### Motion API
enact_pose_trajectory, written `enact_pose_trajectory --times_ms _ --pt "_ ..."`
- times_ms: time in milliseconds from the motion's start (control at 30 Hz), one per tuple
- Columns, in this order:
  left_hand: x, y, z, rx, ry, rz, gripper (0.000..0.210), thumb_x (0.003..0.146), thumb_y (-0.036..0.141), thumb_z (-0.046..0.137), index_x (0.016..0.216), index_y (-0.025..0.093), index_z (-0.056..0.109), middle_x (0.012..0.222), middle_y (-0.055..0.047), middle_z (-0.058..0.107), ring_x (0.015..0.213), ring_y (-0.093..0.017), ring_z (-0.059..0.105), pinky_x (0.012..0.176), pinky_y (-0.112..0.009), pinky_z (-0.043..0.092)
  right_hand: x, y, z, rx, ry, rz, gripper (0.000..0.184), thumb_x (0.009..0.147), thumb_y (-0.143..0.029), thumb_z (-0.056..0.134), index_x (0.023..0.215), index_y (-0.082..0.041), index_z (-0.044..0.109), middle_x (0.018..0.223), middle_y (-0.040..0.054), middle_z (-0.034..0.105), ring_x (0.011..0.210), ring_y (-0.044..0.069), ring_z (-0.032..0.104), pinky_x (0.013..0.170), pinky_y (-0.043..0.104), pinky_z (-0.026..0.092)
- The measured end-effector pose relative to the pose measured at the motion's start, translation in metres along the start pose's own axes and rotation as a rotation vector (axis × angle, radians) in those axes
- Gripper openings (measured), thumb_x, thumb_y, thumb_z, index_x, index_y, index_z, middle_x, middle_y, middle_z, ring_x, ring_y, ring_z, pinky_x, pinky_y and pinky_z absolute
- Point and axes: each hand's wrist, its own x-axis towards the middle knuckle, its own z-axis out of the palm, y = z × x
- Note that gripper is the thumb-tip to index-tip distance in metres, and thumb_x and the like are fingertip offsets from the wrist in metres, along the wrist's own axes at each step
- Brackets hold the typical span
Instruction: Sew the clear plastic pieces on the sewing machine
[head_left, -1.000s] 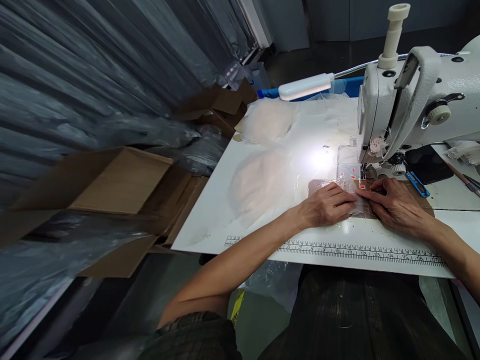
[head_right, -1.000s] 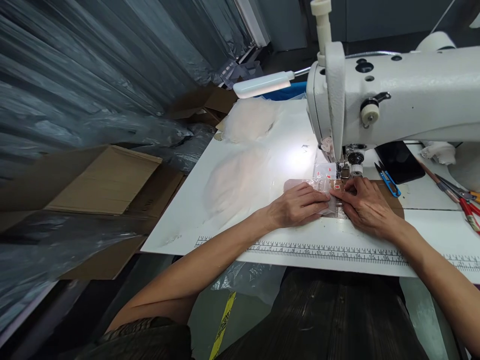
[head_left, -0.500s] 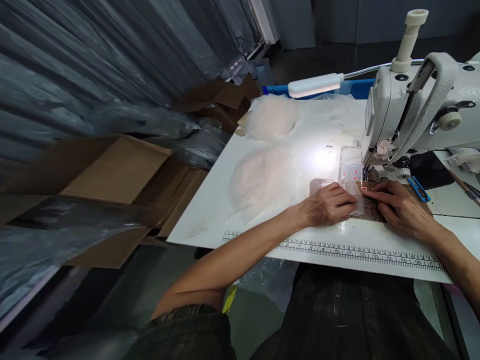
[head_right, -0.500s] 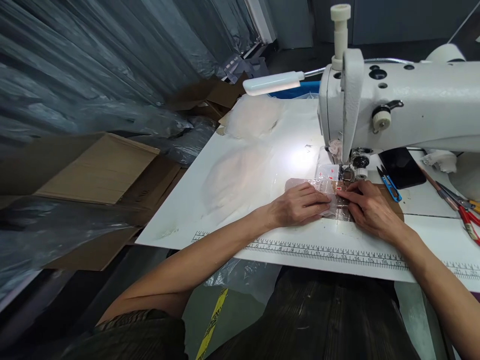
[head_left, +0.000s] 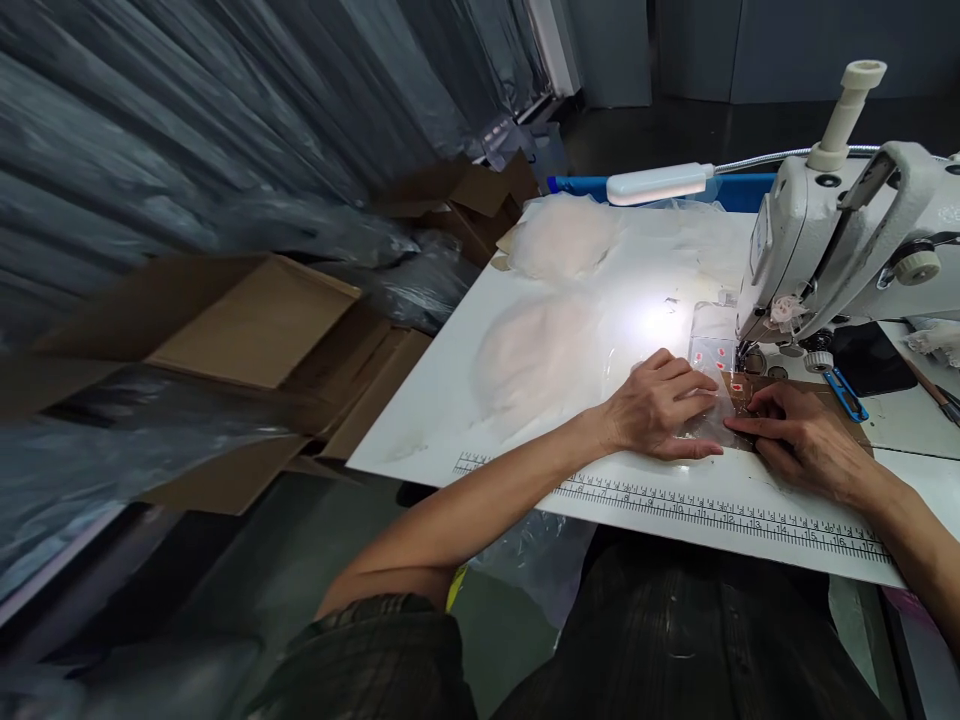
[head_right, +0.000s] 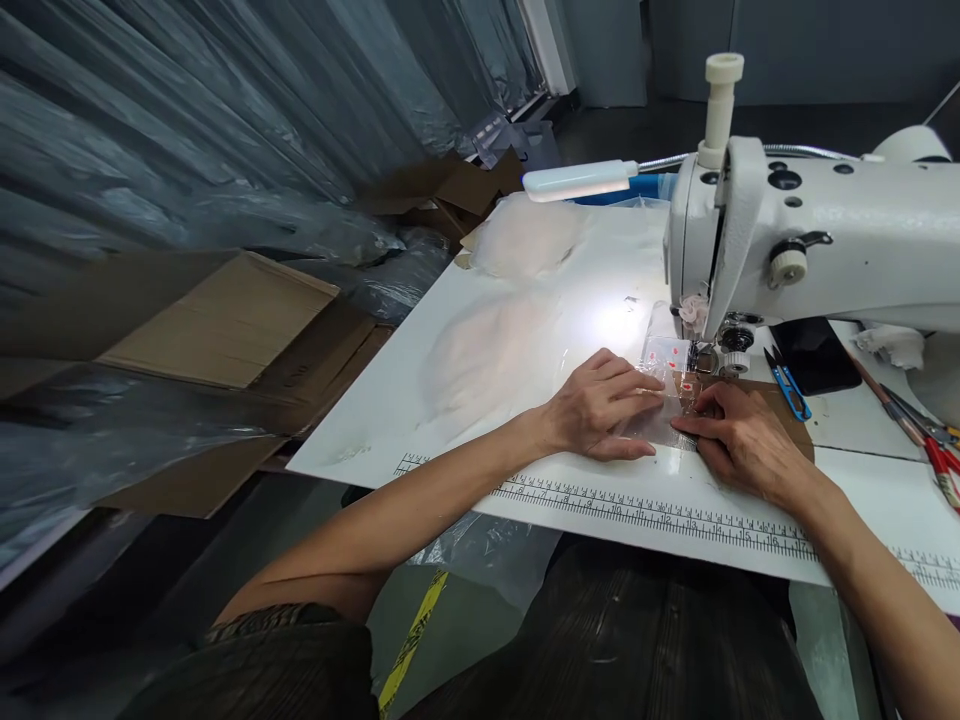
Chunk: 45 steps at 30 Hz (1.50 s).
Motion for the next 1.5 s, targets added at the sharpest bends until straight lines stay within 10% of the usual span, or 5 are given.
enact_pose_trajectory --times_ms 1067,1500 --pt "-0.004 -0.007 0.009 0.122 -0.194 -0.019 0.061 0.102 0.061 0.024 0.119 0.014 0.059 0.095 -0.01 0.066 0.079 -0.019 0.055 0.071 -0.035 0.041 -0.001 -0.001 0.0 -0.003 0.017 -0.015 0.034 0.093 -0.02 0.047 0.11 -0.029 0.075 0.1 0.0099 0.063 0.093 0.023 0.062 0.079 0.041 0.055" --pt "0.02 -0.027 0.003 0.033 -0.465 -0.042 0.048 0.102 0.05 0.035 0.126 0.017 0.06 0.14 -0.01 0.057 0.103 -0.027 0.056 0.081 -0.04 0.037 0.002 0.0 0.004 -0.004 0.058 0.096 0.035 0.093 -0.021 0.048 0.116 -0.029 0.073 0.108 0.0118 0.059 0.101 0.027 0.058 0.084 0.047 0.057"
